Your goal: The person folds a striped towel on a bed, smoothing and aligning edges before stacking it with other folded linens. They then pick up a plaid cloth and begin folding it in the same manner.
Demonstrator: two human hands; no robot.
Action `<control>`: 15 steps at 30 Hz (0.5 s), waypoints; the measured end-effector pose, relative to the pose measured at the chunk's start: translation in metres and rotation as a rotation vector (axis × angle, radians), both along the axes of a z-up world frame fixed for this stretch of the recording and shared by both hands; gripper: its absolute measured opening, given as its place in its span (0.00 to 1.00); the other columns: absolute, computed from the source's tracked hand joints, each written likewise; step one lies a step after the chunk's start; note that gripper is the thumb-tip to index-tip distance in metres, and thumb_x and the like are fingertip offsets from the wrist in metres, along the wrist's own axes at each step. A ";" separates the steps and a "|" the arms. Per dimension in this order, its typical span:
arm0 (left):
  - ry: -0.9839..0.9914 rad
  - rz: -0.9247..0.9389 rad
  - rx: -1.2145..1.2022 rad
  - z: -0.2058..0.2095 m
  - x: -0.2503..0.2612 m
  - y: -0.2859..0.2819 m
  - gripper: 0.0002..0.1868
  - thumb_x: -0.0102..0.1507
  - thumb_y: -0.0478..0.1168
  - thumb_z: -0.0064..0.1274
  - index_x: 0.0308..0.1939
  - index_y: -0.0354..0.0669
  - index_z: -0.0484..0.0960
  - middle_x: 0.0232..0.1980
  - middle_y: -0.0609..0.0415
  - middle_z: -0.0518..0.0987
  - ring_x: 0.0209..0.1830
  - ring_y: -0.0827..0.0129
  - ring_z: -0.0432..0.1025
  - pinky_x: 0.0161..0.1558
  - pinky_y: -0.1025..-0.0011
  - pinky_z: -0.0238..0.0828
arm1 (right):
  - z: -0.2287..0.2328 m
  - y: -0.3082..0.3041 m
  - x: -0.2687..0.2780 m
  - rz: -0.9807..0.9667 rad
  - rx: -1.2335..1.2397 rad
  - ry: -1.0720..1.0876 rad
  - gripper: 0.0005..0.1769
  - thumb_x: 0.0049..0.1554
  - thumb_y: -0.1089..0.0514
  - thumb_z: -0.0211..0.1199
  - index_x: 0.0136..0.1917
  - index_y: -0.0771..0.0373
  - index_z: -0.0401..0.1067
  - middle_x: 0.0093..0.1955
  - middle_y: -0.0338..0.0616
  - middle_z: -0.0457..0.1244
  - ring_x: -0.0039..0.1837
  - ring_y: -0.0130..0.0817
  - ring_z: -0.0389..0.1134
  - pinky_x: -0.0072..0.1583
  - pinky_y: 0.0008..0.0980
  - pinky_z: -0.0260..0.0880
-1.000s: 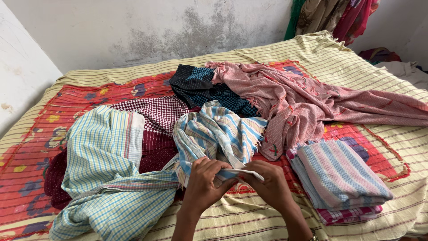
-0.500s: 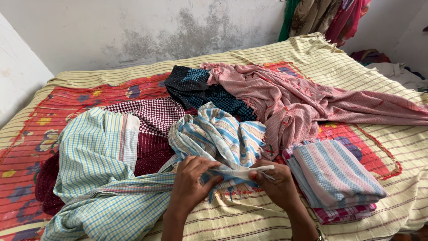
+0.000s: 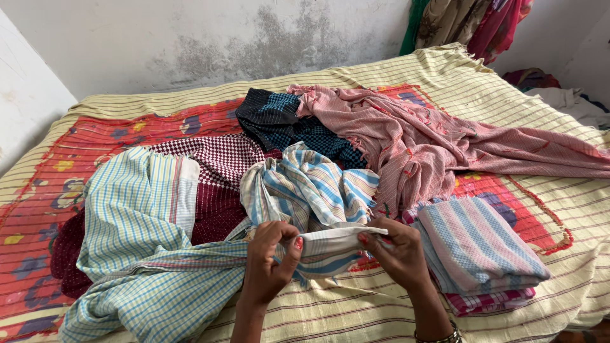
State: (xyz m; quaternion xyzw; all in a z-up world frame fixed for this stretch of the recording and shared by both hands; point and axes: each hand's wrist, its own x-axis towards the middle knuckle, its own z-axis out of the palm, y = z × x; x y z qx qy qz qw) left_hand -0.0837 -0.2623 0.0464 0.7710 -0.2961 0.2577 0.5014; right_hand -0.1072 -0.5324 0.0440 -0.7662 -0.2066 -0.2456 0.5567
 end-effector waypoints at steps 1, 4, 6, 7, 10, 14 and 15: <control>0.049 0.009 -0.009 0.000 -0.001 0.001 0.14 0.67 0.52 0.53 0.35 0.47 0.79 0.33 0.58 0.80 0.36 0.69 0.72 0.49 0.64 0.68 | -0.001 0.002 0.000 -0.006 0.002 0.014 0.11 0.57 0.56 0.69 0.46 0.68 0.79 0.37 0.41 0.73 0.39 0.25 0.73 0.41 0.25 0.73; 0.145 -0.032 -0.001 0.003 -0.003 -0.002 0.17 0.61 0.55 0.60 0.38 0.46 0.80 0.34 0.58 0.79 0.32 0.72 0.71 0.36 0.69 0.72 | -0.002 0.008 -0.001 -0.010 -0.019 0.065 0.10 0.56 0.57 0.70 0.45 0.67 0.80 0.37 0.40 0.72 0.39 0.25 0.73 0.40 0.26 0.73; 0.097 -0.040 0.048 0.006 -0.004 -0.007 0.18 0.59 0.55 0.64 0.41 0.47 0.83 0.34 0.60 0.80 0.30 0.74 0.72 0.34 0.70 0.72 | -0.002 0.009 -0.002 -0.002 -0.033 0.068 0.09 0.55 0.58 0.70 0.45 0.67 0.80 0.38 0.40 0.72 0.40 0.26 0.72 0.41 0.28 0.72; 0.021 -0.019 0.087 0.008 -0.005 -0.009 0.17 0.59 0.53 0.64 0.44 0.47 0.84 0.34 0.62 0.82 0.29 0.75 0.73 0.34 0.69 0.70 | -0.001 0.009 -0.002 0.009 -0.034 0.048 0.09 0.56 0.58 0.70 0.45 0.68 0.80 0.38 0.41 0.71 0.41 0.26 0.71 0.43 0.28 0.71; 0.096 -0.007 0.132 0.014 -0.007 -0.014 0.12 0.60 0.49 0.64 0.43 0.50 0.89 0.32 0.63 0.82 0.28 0.76 0.72 0.29 0.72 0.69 | 0.002 0.008 0.000 0.042 -0.060 0.043 0.11 0.56 0.57 0.70 0.43 0.69 0.79 0.38 0.40 0.71 0.42 0.26 0.70 0.44 0.29 0.70; 0.335 -0.115 0.065 0.017 -0.010 -0.014 0.10 0.60 0.47 0.62 0.39 0.48 0.88 0.34 0.61 0.81 0.30 0.77 0.77 0.29 0.73 0.75 | 0.001 0.006 -0.002 0.114 -0.032 0.193 0.16 0.58 0.51 0.68 0.44 0.68 0.81 0.38 0.44 0.72 0.41 0.29 0.70 0.43 0.29 0.70; 0.340 -0.151 0.075 0.018 -0.011 -0.014 0.10 0.61 0.47 0.62 0.40 0.47 0.88 0.34 0.60 0.81 0.31 0.76 0.77 0.30 0.72 0.74 | 0.002 0.006 -0.003 0.154 0.042 0.203 0.19 0.58 0.48 0.67 0.48 0.68 0.80 0.42 0.45 0.71 0.44 0.30 0.71 0.46 0.29 0.71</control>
